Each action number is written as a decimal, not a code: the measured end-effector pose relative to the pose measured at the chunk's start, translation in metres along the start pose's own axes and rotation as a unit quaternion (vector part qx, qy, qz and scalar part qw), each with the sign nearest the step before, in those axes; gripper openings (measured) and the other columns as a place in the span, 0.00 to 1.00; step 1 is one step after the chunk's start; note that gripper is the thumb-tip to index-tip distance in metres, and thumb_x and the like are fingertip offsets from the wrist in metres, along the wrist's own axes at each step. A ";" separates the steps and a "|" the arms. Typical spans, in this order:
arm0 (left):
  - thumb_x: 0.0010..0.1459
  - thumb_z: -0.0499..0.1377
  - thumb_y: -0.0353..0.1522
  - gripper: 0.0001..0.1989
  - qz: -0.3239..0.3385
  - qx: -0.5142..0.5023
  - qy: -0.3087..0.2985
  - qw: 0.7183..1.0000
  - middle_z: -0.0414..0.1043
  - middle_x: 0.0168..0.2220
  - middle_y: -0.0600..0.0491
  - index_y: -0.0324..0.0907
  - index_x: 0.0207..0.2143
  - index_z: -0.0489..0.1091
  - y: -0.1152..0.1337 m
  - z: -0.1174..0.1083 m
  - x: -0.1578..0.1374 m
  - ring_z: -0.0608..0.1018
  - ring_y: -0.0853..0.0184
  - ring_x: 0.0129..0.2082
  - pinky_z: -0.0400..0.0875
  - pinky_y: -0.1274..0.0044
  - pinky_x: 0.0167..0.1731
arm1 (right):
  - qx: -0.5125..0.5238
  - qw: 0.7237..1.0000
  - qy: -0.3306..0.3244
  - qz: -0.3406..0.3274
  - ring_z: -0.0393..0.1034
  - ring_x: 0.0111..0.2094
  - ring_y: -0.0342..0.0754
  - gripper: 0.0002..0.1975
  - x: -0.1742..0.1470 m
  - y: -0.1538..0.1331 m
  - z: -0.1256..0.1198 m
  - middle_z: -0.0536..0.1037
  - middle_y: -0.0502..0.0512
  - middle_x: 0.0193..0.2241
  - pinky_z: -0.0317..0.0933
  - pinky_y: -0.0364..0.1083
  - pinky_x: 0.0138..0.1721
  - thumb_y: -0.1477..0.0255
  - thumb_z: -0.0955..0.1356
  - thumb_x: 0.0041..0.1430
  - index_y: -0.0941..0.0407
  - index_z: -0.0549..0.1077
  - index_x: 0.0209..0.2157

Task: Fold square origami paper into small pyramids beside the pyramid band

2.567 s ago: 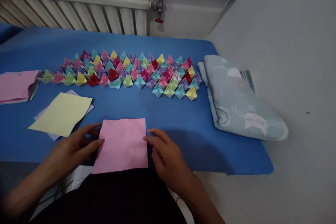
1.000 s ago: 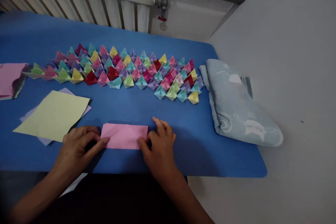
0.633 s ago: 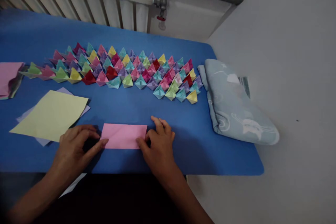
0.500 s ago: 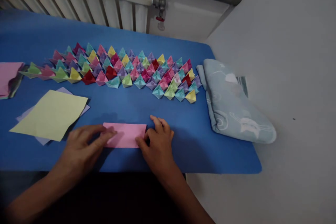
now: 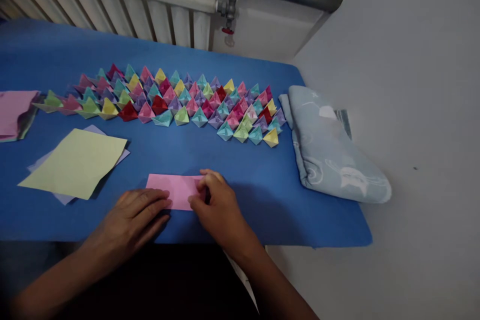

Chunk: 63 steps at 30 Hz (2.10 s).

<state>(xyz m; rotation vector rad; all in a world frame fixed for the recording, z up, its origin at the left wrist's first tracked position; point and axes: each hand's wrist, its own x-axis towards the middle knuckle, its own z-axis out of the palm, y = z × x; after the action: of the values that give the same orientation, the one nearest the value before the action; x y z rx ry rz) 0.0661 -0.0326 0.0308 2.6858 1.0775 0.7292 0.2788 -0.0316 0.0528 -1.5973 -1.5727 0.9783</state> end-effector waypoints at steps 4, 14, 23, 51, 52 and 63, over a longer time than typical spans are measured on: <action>0.62 0.58 0.28 0.12 0.026 -0.001 0.035 0.999 0.75 0.43 0.45 0.39 0.48 0.68 0.006 0.000 0.005 0.75 0.61 0.41 0.70 0.68 0.42 | 0.123 0.986 -0.013 0.109 0.70 0.23 0.44 0.22 -0.005 -0.001 0.007 0.76 0.49 0.30 0.65 0.42 0.22 0.77 0.67 0.50 0.51 0.67 0.49; 0.65 0.51 0.24 0.10 0.036 0.025 0.012 0.999 0.76 0.41 0.47 0.37 0.44 0.70 -0.001 -0.003 -0.002 0.75 0.62 0.40 0.65 0.69 0.40 | -0.107 0.986 0.002 -0.128 0.70 0.48 0.53 0.10 -0.019 0.003 -0.018 0.71 0.60 0.54 0.65 0.56 0.49 0.75 0.65 0.58 0.52 0.74 0.41; 0.63 0.56 0.28 0.07 0.018 0.041 -0.008 0.999 0.77 0.42 0.47 0.37 0.42 0.71 0.009 -0.001 -0.003 0.75 0.60 0.41 0.64 0.66 0.44 | -0.228 0.947 -0.069 -0.218 0.66 0.53 0.56 0.09 -0.018 0.021 -0.008 0.71 0.62 0.53 0.60 0.57 0.51 0.77 0.65 0.62 0.55 0.76 0.40; 0.67 0.50 0.33 0.12 -0.122 0.072 -0.014 0.990 0.73 0.36 0.48 0.39 0.33 0.71 0.010 0.009 0.008 0.73 0.59 0.36 0.59 0.67 0.36 | -0.169 0.980 0.008 -0.108 0.69 0.49 0.55 0.07 -0.003 0.021 0.003 0.75 0.63 0.48 0.63 0.56 0.51 0.76 0.70 0.58 0.57 0.70 0.26; 0.67 0.50 0.33 0.13 -0.122 0.081 -0.015 0.989 0.73 0.36 0.48 0.39 0.33 0.71 0.010 0.009 0.008 0.73 0.58 0.36 0.60 0.67 0.36 | -0.172 0.979 0.010 -0.112 0.69 0.49 0.56 0.07 -0.003 0.020 0.004 0.74 0.64 0.48 0.63 0.56 0.51 0.76 0.70 0.58 0.57 0.70 0.26; 0.62 0.48 0.22 0.23 -0.022 0.110 -0.053 0.992 0.72 0.46 0.46 0.47 0.54 0.69 0.008 0.004 -0.006 0.70 0.57 0.43 0.60 0.66 0.40 | -0.211 0.971 -0.017 -0.107 0.68 0.43 0.54 0.08 0.000 0.014 0.001 0.74 0.60 0.41 0.64 0.54 0.46 0.77 0.69 0.58 0.57 0.69 0.26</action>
<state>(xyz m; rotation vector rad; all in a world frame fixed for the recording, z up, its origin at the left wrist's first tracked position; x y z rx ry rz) 0.0697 -0.0421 0.0273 2.8324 1.2526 0.4778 0.2847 -0.0323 0.0397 -1.6407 -2.0286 0.5817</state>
